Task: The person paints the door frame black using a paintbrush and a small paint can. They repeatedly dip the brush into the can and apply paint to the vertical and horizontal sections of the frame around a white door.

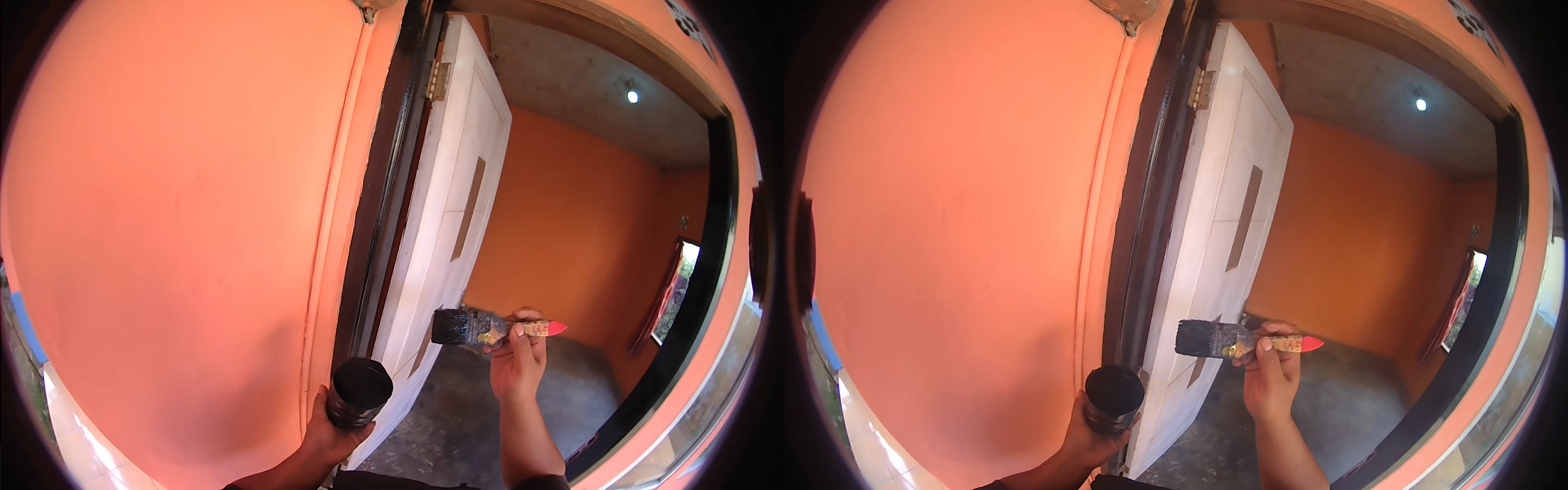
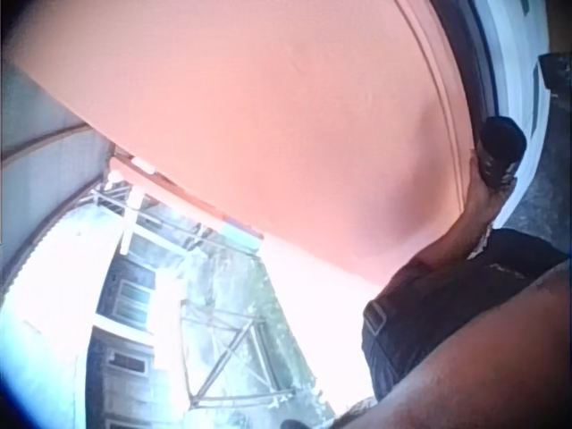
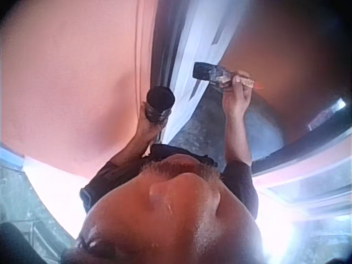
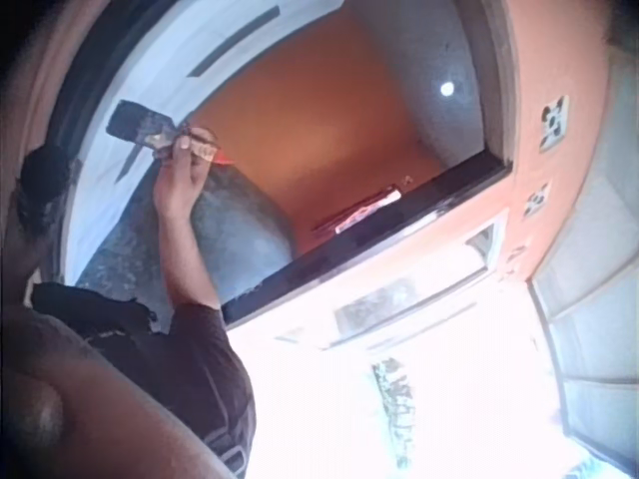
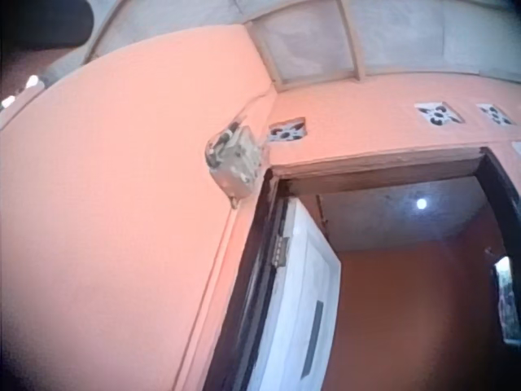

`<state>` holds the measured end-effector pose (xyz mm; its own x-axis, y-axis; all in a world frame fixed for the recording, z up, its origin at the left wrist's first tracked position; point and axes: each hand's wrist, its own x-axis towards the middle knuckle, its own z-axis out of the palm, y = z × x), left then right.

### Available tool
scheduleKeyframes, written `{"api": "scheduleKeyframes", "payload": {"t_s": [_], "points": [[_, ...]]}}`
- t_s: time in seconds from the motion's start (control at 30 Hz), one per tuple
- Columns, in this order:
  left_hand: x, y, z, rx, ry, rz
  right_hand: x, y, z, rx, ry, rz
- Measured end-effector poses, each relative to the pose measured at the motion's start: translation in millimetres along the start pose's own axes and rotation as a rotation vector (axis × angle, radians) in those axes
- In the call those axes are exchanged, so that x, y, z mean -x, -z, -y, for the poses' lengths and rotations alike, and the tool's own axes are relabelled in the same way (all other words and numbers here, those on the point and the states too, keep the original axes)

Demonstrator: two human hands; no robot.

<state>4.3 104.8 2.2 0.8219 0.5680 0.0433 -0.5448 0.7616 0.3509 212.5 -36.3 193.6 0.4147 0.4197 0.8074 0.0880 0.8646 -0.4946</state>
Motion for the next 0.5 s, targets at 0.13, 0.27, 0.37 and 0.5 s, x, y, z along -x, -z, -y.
{"api": "scheduleKeyframes", "payload": {"t_s": [0.13,0.27,0.37,0.5], "points": [[1.0,-4.8,-0.7,-0.017,0.038,-0.002,9.0,-12.9,6.0,0.045,-0.023,0.022],[1.1,-9.7,-7.8,-0.041,0.098,0.021,16.8,-35.4,22.1,0.172,0.009,0.071],[8.5,-22.4,-16.8,-0.067,0.129,0.09,16.2,-48.3,34.0,0.249,0.029,0.071],[17.5,-14.9,-20.6,-0.014,0.127,-0.001,16.8,-75.0,35.9,0.295,0.062,0.067]]}}
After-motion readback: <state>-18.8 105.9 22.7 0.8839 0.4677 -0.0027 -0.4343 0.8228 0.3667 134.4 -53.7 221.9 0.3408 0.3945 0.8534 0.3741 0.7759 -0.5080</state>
